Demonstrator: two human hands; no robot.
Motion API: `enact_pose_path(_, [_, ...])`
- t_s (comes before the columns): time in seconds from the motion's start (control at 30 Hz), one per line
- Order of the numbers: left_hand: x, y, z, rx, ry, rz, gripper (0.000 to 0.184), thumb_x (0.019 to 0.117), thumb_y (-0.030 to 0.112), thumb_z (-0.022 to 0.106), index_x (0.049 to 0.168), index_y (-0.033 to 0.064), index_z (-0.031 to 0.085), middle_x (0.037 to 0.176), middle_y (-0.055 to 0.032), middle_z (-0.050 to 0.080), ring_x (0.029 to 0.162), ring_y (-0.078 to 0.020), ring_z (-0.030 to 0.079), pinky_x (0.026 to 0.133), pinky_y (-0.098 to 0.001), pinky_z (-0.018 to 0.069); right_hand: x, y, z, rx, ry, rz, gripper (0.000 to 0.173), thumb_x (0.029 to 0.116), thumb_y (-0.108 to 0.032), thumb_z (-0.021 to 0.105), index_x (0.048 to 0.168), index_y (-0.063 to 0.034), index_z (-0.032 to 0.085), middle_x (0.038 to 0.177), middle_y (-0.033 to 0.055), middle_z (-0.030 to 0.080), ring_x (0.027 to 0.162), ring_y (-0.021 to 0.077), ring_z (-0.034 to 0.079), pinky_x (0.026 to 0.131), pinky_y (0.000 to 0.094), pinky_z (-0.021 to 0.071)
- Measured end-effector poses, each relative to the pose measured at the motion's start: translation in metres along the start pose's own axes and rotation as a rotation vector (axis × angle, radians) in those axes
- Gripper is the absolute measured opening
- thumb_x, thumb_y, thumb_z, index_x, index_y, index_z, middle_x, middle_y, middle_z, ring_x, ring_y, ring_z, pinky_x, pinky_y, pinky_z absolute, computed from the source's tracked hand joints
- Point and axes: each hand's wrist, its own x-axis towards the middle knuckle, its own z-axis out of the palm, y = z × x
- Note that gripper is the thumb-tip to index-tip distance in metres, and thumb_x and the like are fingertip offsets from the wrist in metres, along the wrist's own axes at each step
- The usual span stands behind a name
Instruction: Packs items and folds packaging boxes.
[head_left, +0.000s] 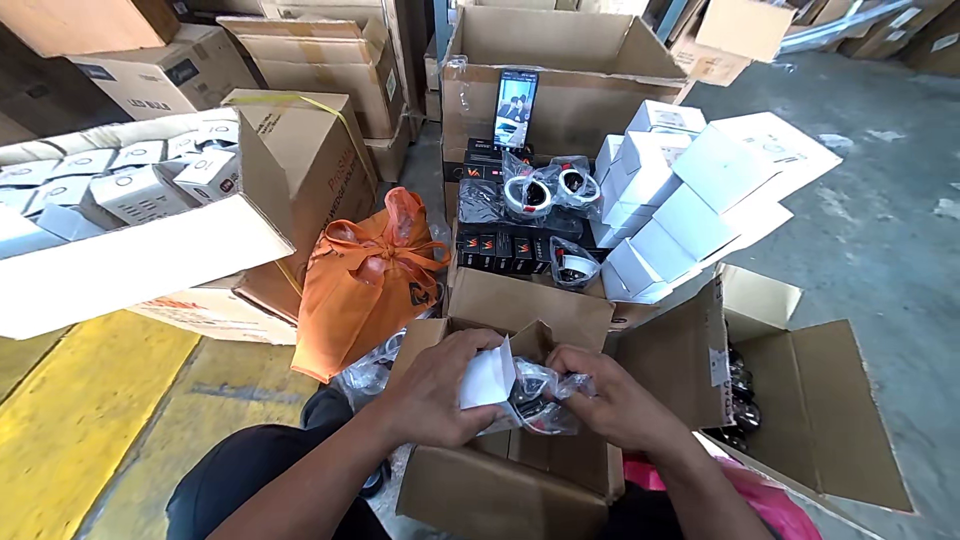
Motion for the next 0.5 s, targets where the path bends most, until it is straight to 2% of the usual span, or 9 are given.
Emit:
enact_pose_path(0.1, [0.003,0.000,-0.003,-0.094,0.029,-0.010,0.075,0.0830,0.042,0.083,0.140,0.0047,0.050,0.127,-0.0071,0.065,0.117,-0.0140,0.064,0.101,-0.0363,0.0569,0.000,-0.004,0.002,0.122,0.121,0.038,0.011,0.0939,-0.021,0.071,0.096,-0.0106,0.067,0.091,-0.0007,0.068,0.081,0.0068,0.065,0.071,0.0247,0.0555])
enact_pose_path(0.27, [0.003,0.000,-0.007,-0.197,0.080,0.011,0.074,0.0822,0.037,0.085,0.137,0.0030,0.050,0.124,-0.0083,0.065,0.113,-0.0163,0.065,0.098,-0.0368,0.0585,0.003,-0.008,0.009,0.282,0.208,0.090,0.013,0.0917,-0.018,0.075,0.097,-0.0096,0.066,0.086,0.0003,0.069,0.078,0.0093,0.066,0.070,0.0253,0.0563])
enact_pose_path(0.33, [0.003,-0.001,-0.007,-0.193,0.063,-0.002,0.073,0.0821,0.038,0.085,0.137,0.0034,0.052,0.125,-0.0080,0.065,0.114,-0.0159,0.065,0.098,-0.0366,0.0582,0.003,-0.007,0.011,0.207,0.203,0.059,0.013,0.0932,-0.020,0.073,0.098,-0.0094,0.067,0.089,0.0002,0.069,0.081,0.0083,0.066,0.072,0.0249,0.0566])
enact_pose_path(0.43, [0.002,0.000,-0.007,-0.132,-0.009,-0.068,0.072,0.0809,0.040,0.085,0.137,0.0070,0.055,0.128,-0.0054,0.064,0.118,-0.0125,0.063,0.102,-0.0354,0.0560,0.004,-0.003,0.017,-0.075,0.129,-0.067,0.015,0.0966,-0.021,0.066,0.101,-0.0063,0.069,0.102,0.0039,0.068,0.096,0.0094,0.066,0.085,0.0273,0.0566])
enact_pose_path(0.5, [0.002,0.001,-0.007,-0.069,-0.051,-0.103,0.074,0.0808,0.041,0.085,0.140,0.0101,0.054,0.130,-0.0039,0.064,0.119,-0.0108,0.062,0.103,-0.0346,0.0546,0.004,-0.003,0.020,-0.255,0.096,-0.108,0.014,0.0949,-0.017,0.063,0.103,-0.0052,0.068,0.102,0.0071,0.067,0.097,0.0134,0.066,0.086,0.0318,0.0573])
